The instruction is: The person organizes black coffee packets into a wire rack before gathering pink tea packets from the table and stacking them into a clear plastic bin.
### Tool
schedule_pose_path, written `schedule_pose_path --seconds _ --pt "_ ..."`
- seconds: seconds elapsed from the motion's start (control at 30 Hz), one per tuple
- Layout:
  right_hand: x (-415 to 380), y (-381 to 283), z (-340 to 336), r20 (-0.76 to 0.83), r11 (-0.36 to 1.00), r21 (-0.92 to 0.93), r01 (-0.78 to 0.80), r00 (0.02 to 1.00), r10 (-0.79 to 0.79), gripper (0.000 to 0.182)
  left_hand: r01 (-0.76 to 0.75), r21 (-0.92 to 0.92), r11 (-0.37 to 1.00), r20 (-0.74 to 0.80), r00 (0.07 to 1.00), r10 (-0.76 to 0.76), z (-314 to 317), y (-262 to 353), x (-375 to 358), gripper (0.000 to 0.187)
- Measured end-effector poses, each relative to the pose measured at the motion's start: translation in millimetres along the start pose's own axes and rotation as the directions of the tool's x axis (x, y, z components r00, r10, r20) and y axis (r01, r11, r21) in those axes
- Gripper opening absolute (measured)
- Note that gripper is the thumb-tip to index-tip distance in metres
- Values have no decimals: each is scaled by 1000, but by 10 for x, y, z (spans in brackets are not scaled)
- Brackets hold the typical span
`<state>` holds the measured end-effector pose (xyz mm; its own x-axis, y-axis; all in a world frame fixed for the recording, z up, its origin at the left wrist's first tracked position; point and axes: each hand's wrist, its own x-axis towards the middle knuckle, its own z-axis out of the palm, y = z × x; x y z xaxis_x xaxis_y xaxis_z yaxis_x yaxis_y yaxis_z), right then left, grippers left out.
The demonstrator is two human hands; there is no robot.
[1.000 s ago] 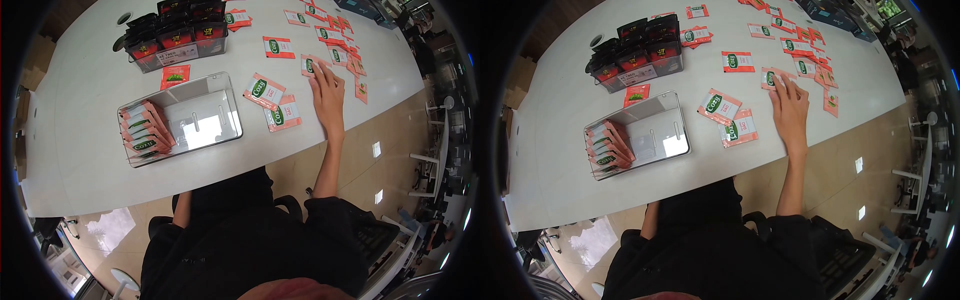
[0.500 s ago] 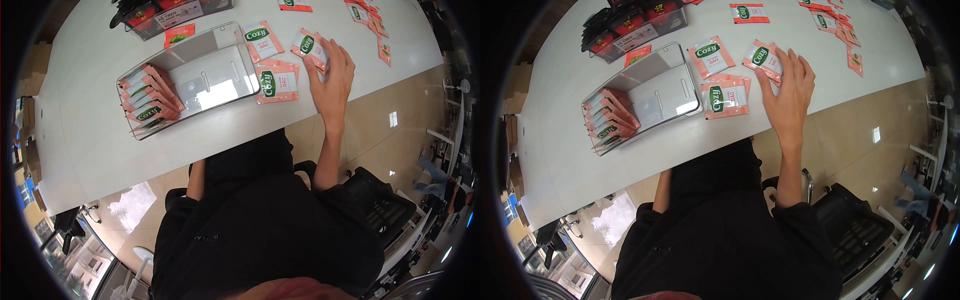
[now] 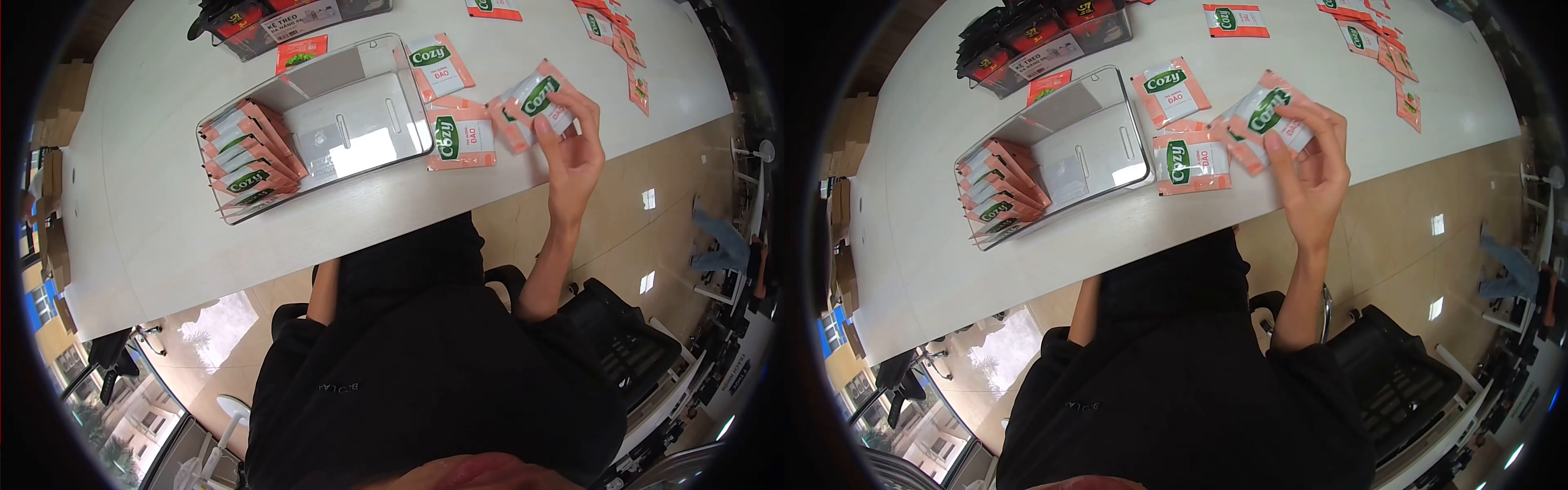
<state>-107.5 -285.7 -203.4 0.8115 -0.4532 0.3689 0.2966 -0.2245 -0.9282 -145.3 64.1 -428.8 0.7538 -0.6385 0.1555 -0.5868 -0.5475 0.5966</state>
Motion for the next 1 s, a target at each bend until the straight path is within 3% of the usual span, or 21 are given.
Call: schedule_pose_path --seconds 0.1,0.13,0.2,0.23,0.37,0.43,0.57,0.63,0.77,0.83,1.0 --pt "-101 -53 78 239 980 -157 121 968 -81 28 0 1 1000 -4 1000 0 3 12 8 57" --pt "-115 -73 108 241 981 -154 120 967 -81 28 1 2 1000 -6 1000 -1 -1 9 17 57" --pt "-111 -114 157 453 922 -353 158 891 21 30 0 5 1000 -14 1000 0 3 13 48 57" --pt "-106 -20 134 484 908 -359 217 875 -18 37 -1 7 1000 -19 1000 1 3 12 69 56" --pt "-62 -91 110 504 894 -327 307 857 -110 43 -8 11 1000 -41 999 8 -11 40 44 56" --pt "-51 -160 129 510 915 -339 217 860 -15 53 -16 8 1000 -46 999 16 -27 53 6 56" --pt "-33 -138 160 561 839 -473 270 826 50 64 -29 -1 1000 -54 998 29 -19 57 2 56" --pt "-21 -59 136 683 823 -409 393 730 -9 73 -30 -3 1000 -65 997 30 -14 34 45 56" --pt "4 -234 101 740 855 -346 386 672 -4 76 -34 -2 999 -94 995 34 -17 75 -34 56" --pt "2 -345 109 688 903 -365 229 719 96 75 -42 0 999 -102 994 41 -27 78 -44 55" --pt "13 -332 229 679 829 -444 340 731 64 60 -62 -6 998 -114 992 61 -25 98 -46 55"
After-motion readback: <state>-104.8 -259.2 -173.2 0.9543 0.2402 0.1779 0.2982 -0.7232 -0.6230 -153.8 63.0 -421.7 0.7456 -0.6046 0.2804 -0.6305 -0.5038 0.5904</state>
